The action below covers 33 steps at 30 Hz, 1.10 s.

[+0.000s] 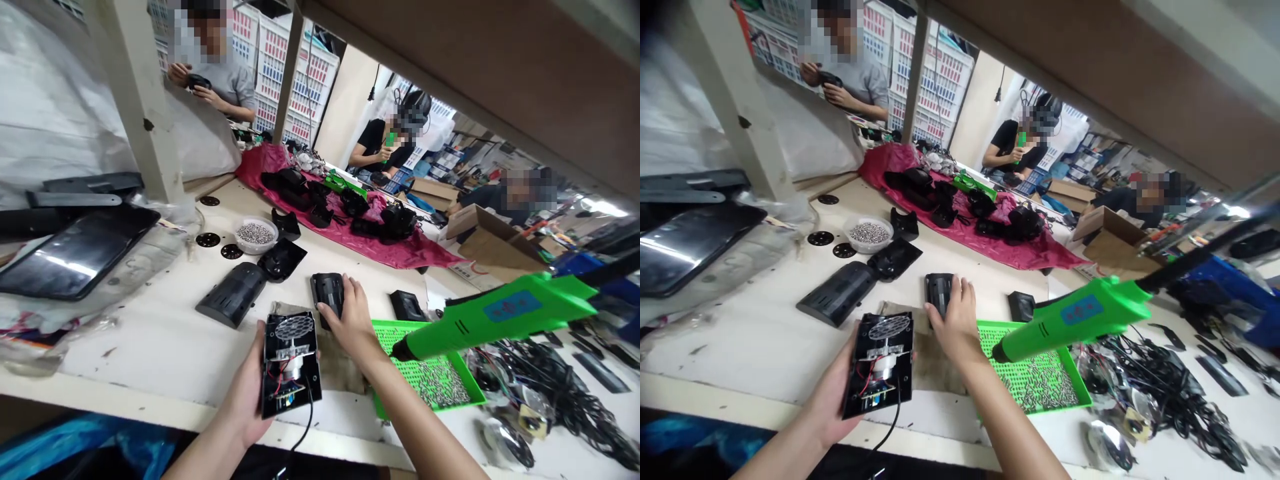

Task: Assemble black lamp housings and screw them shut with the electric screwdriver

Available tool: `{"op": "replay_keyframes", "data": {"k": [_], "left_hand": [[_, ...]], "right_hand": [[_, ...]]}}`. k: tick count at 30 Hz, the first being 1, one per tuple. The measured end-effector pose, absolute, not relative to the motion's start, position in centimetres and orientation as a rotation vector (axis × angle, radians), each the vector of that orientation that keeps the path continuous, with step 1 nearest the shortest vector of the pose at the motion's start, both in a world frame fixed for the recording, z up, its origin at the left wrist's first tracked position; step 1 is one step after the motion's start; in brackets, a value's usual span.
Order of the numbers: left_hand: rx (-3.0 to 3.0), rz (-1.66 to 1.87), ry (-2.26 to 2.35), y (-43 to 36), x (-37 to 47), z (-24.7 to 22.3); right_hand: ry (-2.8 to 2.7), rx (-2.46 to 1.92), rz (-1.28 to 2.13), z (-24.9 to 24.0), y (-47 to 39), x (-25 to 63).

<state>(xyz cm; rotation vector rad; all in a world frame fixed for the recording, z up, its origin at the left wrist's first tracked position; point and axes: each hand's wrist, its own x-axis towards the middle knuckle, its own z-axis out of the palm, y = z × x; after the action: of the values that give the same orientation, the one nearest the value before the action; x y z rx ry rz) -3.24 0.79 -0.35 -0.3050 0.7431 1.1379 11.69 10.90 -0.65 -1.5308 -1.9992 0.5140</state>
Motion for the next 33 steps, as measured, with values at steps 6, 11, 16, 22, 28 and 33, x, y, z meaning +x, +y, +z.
{"op": "replay_keyframes", "data": {"k": [6, 11, 16, 22, 28, 33], "left_hand": [[-0.319, 1.164, 0.751, 1.0, -3.2, -0.8], [-0.298, 1.197, 0.701, 0.9, -3.3, -1.2], [-0.298, 1.190, 0.673, 1.0, -3.4, -1.2], [-0.260, 1.159, 0.684, 1.3, -3.3, -1.5], [-0.206, 1.105, 0.736, 1.2, -3.2, -1.3], [-0.172, 1.092, 0.775, 1.1, -3.0, -0.7]], "right_hand": [[-2.378, -0.898, 0.176, 3.6, 7.1, 12.0], [-2.506, -0.842, 0.110, 3.8, 7.1, 11.7], [-2.500, -0.843, 0.072, 3.3, 7.6, 11.4], [-2.490, -0.878, 0.078, 3.4, 7.7, 11.5], [-2.193, -0.950, 0.401, 3.1, 7.8, 11.9], [-2.093, -0.978, 0.575, 2.8, 8.0, 12.0]]}}
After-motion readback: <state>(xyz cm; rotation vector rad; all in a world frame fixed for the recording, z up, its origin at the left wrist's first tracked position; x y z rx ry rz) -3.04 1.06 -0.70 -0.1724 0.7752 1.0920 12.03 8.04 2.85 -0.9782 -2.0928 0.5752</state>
